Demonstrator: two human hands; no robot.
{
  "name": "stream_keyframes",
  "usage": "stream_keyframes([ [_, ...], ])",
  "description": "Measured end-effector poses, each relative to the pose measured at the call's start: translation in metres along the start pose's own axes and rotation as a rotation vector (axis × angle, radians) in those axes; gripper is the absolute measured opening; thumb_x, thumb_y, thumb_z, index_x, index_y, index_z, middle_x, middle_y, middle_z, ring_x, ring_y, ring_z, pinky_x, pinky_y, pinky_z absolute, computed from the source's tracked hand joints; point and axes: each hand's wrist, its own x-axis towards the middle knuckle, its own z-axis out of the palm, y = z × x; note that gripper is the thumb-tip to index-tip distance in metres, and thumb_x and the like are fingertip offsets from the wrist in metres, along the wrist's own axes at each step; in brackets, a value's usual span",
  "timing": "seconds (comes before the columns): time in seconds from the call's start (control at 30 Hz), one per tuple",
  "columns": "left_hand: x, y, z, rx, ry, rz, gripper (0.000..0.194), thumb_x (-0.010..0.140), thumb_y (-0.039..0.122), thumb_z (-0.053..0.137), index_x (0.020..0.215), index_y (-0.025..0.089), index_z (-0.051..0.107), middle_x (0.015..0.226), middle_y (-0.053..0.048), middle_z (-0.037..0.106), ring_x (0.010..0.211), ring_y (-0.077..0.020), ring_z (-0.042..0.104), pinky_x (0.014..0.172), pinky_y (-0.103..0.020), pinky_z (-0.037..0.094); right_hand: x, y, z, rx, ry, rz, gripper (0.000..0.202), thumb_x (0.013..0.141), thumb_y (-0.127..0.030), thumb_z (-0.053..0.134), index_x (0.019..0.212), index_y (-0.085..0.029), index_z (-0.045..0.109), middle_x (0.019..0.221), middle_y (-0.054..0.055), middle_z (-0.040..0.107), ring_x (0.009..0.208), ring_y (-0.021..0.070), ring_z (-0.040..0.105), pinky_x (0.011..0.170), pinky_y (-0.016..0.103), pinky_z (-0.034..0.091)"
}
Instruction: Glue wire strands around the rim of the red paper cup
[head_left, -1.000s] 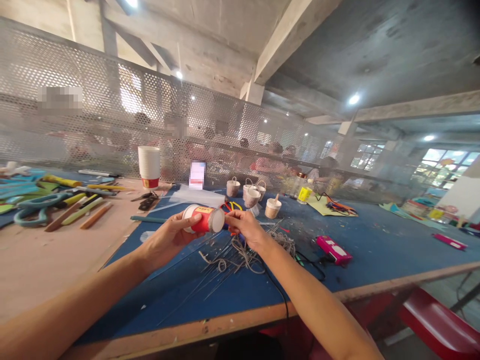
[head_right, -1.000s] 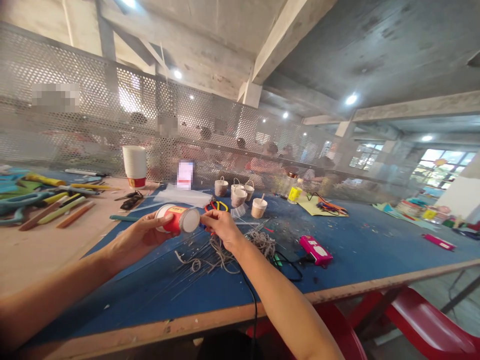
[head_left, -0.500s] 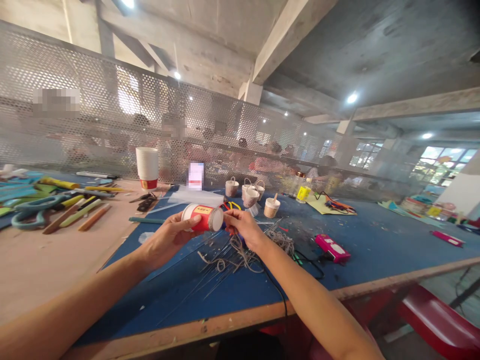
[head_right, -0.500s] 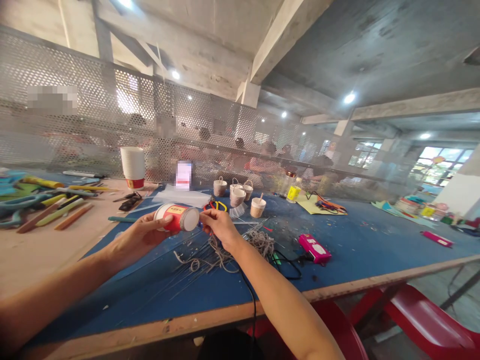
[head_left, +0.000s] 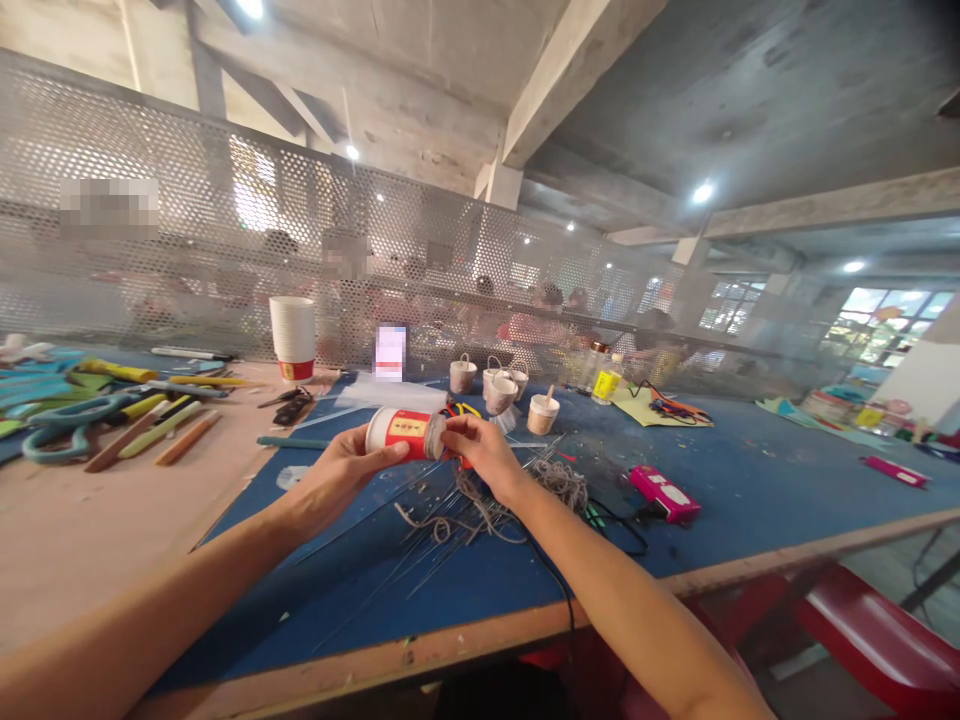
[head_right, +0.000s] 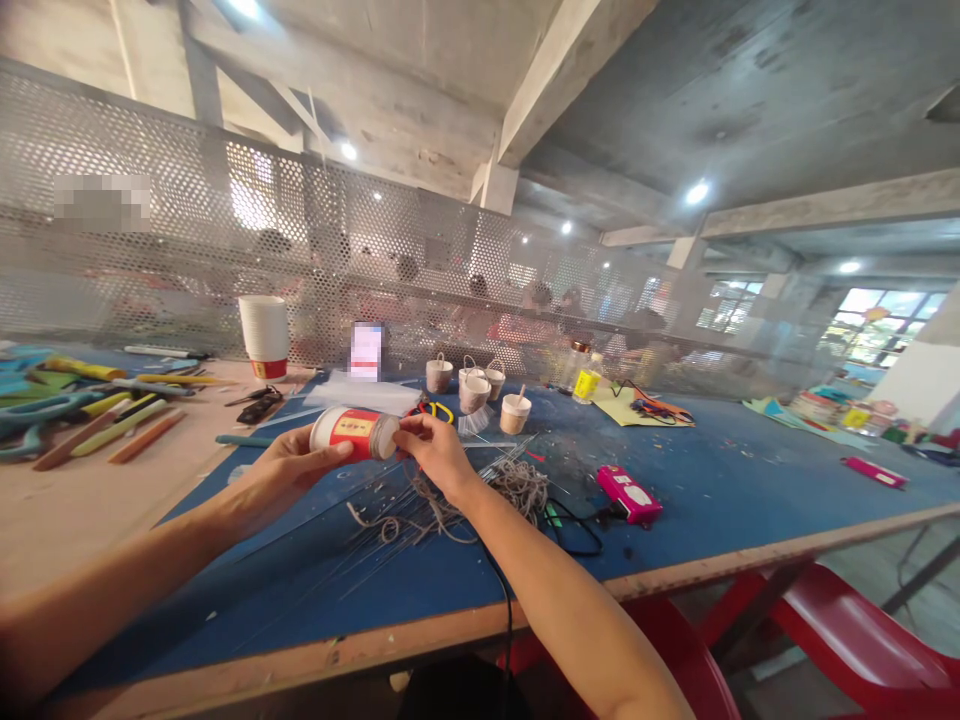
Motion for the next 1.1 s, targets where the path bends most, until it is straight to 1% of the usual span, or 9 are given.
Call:
stream_keyframes([
  [0.1, -0.001, 0.001, 0.001, -0.003, -0.002, -0.019, 0.035, 0.07, 0.031, 0.09, 0.101, 0.018, 0.081, 0.101, -0.008, 0.082, 0.094, -0.0244, 0.073, 0.092, -0.033, 0.054, -0.001, -0.002, -0.001, -0.081, 0.027, -0.069, 0.038, 0.077, -0.052, 0.081, 0.095, -0.021, 0.069, 0.078, 0.0, 0.069, 0.067, 0.0164, 0.064, 0.068, 0.029, 0.05],
  [0.27, 0.0, 0.004, 0.001, -0.025, 0.01, -0.047, 0.033, 0.076, 0.039, 0.085, 0.098, 0.015, 0.08, 0.102, -0.013, 0.081, 0.092, -0.0271, 0.074, 0.089, -0.036, 0.056, -0.006, -0.007, 0.0, -0.281, 0.024, -0.196, 0.029, 0.088, -0.05, 0.071, 0.099, -0.023, 0.07, 0.085, 0.002, 0.07, 0.071, 0.017, 0.065, 0.069, 0.029, 0.05],
  [0.37, 0.0, 0.003, 0.0, -0.005, 0.033, -0.048, 0.031, 0.074, 0.037, 0.087, 0.093, 0.014, 0.08, 0.099, -0.013, 0.081, 0.089, -0.0271, 0.074, 0.086, -0.037, 0.056, -0.008, -0.008, 0.0, -0.307, 0.031, -0.216, 0.03, 0.088, -0.05, 0.071, 0.102, -0.023, 0.07, 0.093, 0.003, 0.071, 0.071, 0.0162, 0.066, 0.071, 0.029, 0.051],
  [0.47, 0.0, 0.003, 0.0, 0.027, 0.036, -0.031, 0.029, 0.074, 0.036, 0.087, 0.092, 0.014, 0.08, 0.096, -0.012, 0.081, 0.089, -0.0268, 0.074, 0.087, -0.035, 0.055, -0.008, -0.009, 0.0, -0.346, 0.073, -0.245, 0.024, 0.089, -0.045, 0.07, 0.097, -0.022, 0.071, 0.092, 0.003, 0.071, 0.072, 0.0167, 0.065, 0.071, 0.029, 0.051],
  [0.6, 0.001, 0.002, 0.0, 0.064, 0.071, 0.011, 0.029, 0.072, 0.038, 0.088, 0.09, 0.016, 0.081, 0.096, -0.011, 0.082, 0.089, -0.0266, 0.073, 0.088, -0.034, 0.054, -0.008, -0.011, 0.001, -0.462, 0.146, -0.384, 0.013, 0.092, -0.034, 0.066, 0.092, -0.022, 0.071, 0.094, 0.004, 0.072, 0.078, 0.0177, 0.065, 0.08, 0.031, 0.051],
  [0.73, 0.001, 0.002, -0.002, 0.138, 0.103, 0.056, 0.032, 0.075, 0.041, 0.087, 0.094, 0.017, 0.083, 0.094, -0.011, 0.082, 0.086, -0.0263, 0.073, 0.082, -0.032, 0.055, -0.012, -0.015, 0.001, -0.497, 0.151, -0.449, 0.014, 0.095, -0.034, 0.06, 0.094, -0.023, 0.069, 0.097, 0.005, 0.072, 0.087, 0.0194, 0.067, 0.089, 0.034, 0.051],
  [0.9, 0.001, 0.004, -0.004, 0.128, 0.176, 0.04, 0.041, 0.069, 0.044, 0.09, 0.098, 0.018, 0.082, 0.087, -0.009, 0.083, 0.071, -0.0251, 0.073, 0.065, -0.031, 0.055, -0.02, -0.022, 0.003, -0.543, 0.104, -0.475, 0.015, 0.096, -0.035, 0.058, 0.093, -0.023, 0.066, 0.094, 0.005, 0.071, 0.087, 0.0198, 0.065, 0.091, 0.035, 0.05],
  [1.0, 0.002, 0.005, -0.005, 0.089, 0.222, 0.043, 0.043, 0.067, 0.045, 0.091, 0.097, 0.016, 0.081, 0.082, -0.009, 0.082, 0.068, -0.0234, 0.072, 0.064, -0.03, 0.055, -0.024, -0.024, 0.006, -0.557, 0.015, -0.498, 0.015, 0.095, -0.034, 0.057, 0.09, -0.023, 0.067, 0.09, 0.004, 0.07, 0.086, 0.0189, 0.065, 0.088, 0.033, 0.05],
  [1.1, 0.003, 0.005, -0.006, 0.068, 0.246, 0.055, 0.042, 0.067, 0.045, 0.092, 0.094, 0.015, 0.08, 0.081, -0.009, 0.082, 0.068, -0.0227, 0.072, 0.065, -0.03, 0.055, -0.021, -0.021, 0.005, -0.606, -0.088, -0.488, 0.021, 0.097, -0.037, 0.058, 0.085, -0.023, 0.068, 0.092, 0.004, 0.07, 0.091, 0.019, 0.066, 0.09, 0.031, 0.049],
])
